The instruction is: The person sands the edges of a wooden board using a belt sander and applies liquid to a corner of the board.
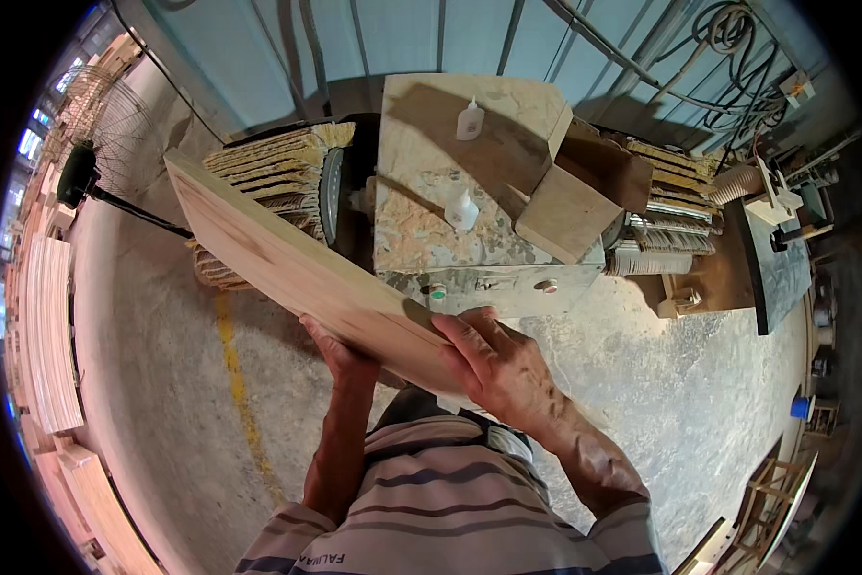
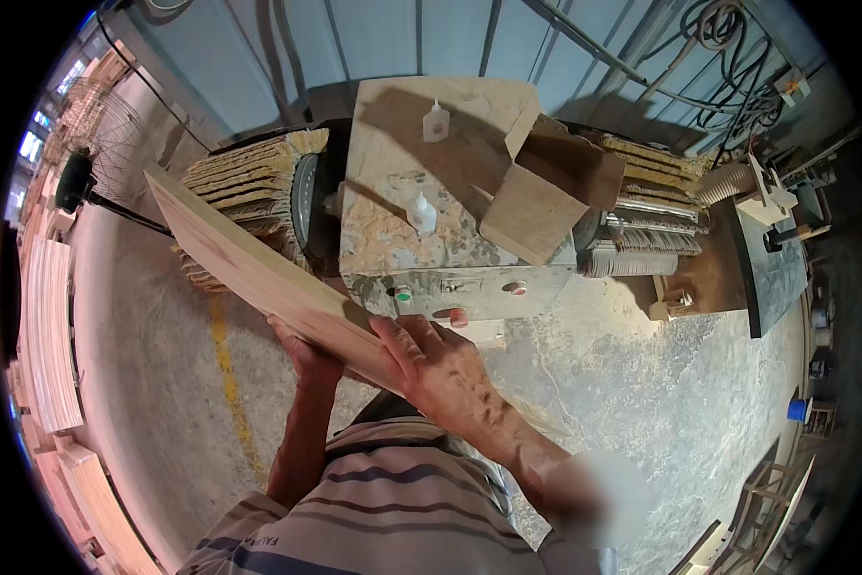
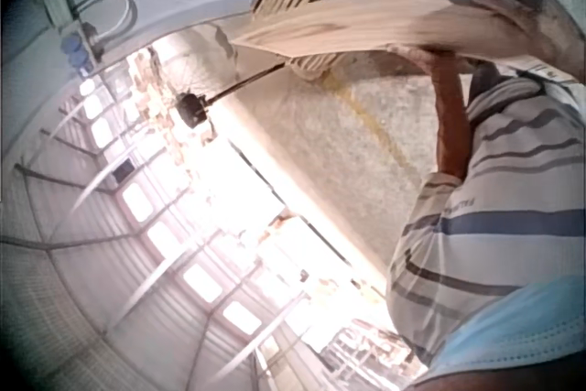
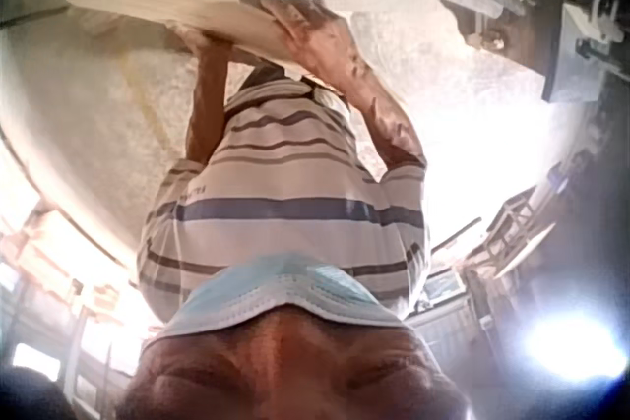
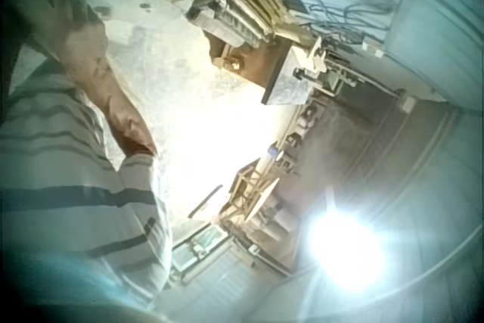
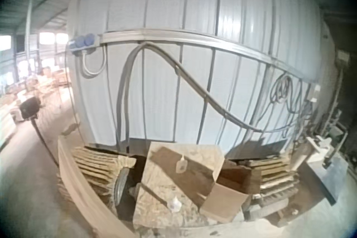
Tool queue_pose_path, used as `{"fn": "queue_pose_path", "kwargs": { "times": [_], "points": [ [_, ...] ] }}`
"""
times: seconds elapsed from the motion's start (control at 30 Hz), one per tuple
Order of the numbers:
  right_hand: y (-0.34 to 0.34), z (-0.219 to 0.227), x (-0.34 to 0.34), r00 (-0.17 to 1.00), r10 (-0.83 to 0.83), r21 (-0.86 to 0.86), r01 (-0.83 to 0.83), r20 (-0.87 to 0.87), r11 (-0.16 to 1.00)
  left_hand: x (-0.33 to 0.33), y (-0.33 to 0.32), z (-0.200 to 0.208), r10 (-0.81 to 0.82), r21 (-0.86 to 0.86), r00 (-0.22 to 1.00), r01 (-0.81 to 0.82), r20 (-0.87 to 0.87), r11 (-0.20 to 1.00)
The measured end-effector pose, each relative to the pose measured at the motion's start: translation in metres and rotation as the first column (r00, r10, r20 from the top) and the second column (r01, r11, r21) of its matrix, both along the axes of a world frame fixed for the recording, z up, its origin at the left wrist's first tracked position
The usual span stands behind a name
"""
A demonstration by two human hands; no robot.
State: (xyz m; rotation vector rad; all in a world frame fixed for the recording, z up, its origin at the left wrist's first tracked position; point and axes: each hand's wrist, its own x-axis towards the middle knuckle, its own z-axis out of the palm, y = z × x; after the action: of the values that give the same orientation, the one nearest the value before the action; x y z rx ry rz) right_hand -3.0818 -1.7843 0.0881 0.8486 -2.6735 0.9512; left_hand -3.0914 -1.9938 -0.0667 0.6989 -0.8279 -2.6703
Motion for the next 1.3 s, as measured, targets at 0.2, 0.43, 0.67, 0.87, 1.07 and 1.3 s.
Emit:
{"fn": "queue_pose_path", "kwargs": {
  "times": [0.2, 0.43, 0.67, 0.87, 1.07, 1.3],
  "points": [
    [-0.003, -0.009, 0.000, 0.996, -0.039, -0.069, 0.045, 0.084, 0.997, 0.000, -0.004, -0.012, -0.003, -0.019, 1.000, 0.003, 0.010, 1.000],
    [0.008, -0.006, -0.018, 0.956, 0.015, -0.295, 0.076, 0.293, 0.952, 0.000, -0.009, -0.015, 0.033, -0.069, 0.999, -0.031, 0.037, 0.997],
    [0.023, -0.049, -0.100, 0.715, -0.366, -0.136, 0.539, 0.596, 0.831, -0.001, -0.016, 0.014, 0.083, 0.024, 0.985, -0.087, 0.149, 0.996],
    [0.020, -0.120, -0.152, 0.843, -0.354, -0.160, 0.446, 0.405, 0.880, 0.007, -0.034, -0.005, 0.072, 0.005, 0.992, -0.072, 0.108, 0.997],
    [0.007, -0.107, -0.187, 0.825, -0.383, -0.113, 0.464, 0.414, 0.878, 0.013, -0.037, -0.004, 0.091, 0.017, 0.981, -0.095, 0.169, 0.995],
    [0.016, -0.138, -0.235, 0.808, -0.431, -0.246, 0.549, 0.402, 0.799, 0.015, -0.038, 0.000, 0.067, 0.073, 0.980, -0.082, 0.187, 0.994]
  ]
}}
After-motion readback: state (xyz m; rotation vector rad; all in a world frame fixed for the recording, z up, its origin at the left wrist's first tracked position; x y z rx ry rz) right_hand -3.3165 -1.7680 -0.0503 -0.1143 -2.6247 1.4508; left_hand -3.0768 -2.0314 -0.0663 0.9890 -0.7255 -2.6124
